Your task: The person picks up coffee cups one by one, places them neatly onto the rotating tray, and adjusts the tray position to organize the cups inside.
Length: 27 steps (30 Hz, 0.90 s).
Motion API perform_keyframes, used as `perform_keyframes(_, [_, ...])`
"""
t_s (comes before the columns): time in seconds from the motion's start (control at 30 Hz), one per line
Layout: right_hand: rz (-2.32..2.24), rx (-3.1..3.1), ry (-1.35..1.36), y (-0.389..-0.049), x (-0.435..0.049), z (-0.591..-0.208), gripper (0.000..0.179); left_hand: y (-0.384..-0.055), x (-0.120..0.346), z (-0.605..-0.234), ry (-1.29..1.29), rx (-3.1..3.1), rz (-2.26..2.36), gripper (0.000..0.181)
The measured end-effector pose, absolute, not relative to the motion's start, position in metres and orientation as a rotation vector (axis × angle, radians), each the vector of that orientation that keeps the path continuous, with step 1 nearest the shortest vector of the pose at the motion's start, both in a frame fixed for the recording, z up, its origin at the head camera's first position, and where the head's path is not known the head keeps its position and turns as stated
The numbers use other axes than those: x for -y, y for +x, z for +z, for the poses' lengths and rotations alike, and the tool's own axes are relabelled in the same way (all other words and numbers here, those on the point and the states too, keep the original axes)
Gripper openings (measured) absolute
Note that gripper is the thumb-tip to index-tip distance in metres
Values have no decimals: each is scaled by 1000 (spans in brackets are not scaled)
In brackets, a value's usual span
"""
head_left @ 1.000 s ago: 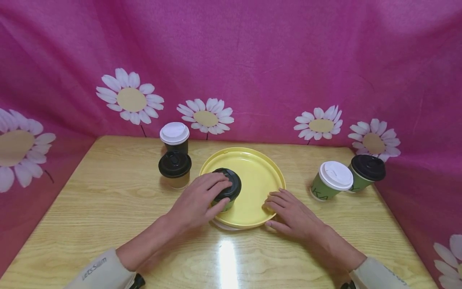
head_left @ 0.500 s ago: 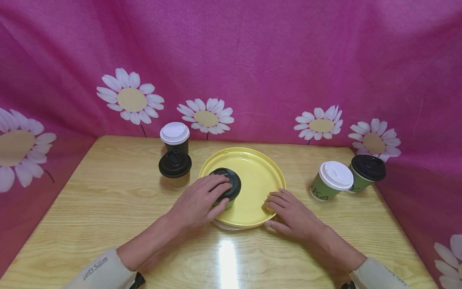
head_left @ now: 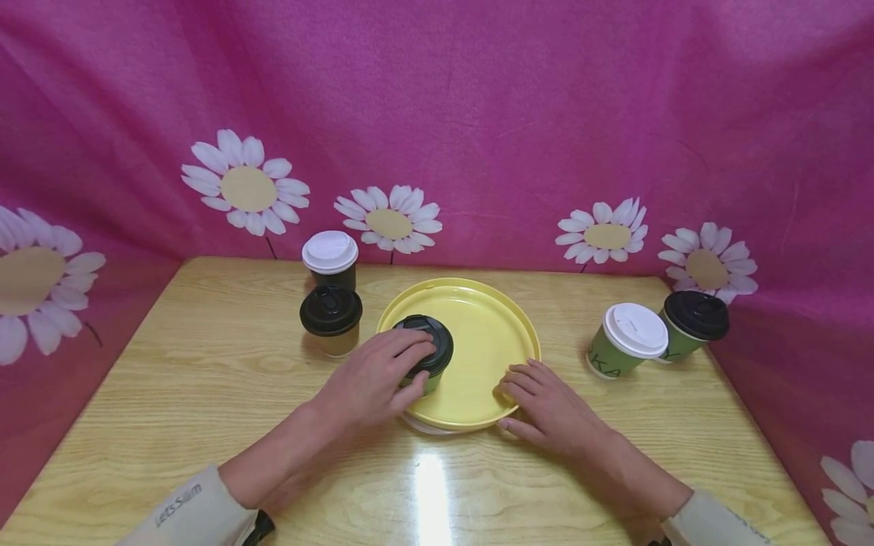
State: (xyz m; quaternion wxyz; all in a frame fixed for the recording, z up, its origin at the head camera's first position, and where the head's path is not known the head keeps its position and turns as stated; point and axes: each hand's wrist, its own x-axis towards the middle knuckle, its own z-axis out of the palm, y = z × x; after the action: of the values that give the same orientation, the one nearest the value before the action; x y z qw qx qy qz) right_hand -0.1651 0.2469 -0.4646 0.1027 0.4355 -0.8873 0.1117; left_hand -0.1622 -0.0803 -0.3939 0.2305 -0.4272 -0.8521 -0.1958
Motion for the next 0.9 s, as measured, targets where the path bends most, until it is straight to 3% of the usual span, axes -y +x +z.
perform_keyframes(0.9, [296,2677,1105,-142,-224,-462,47,-173,88,-385,-1194,2394,-534,30])
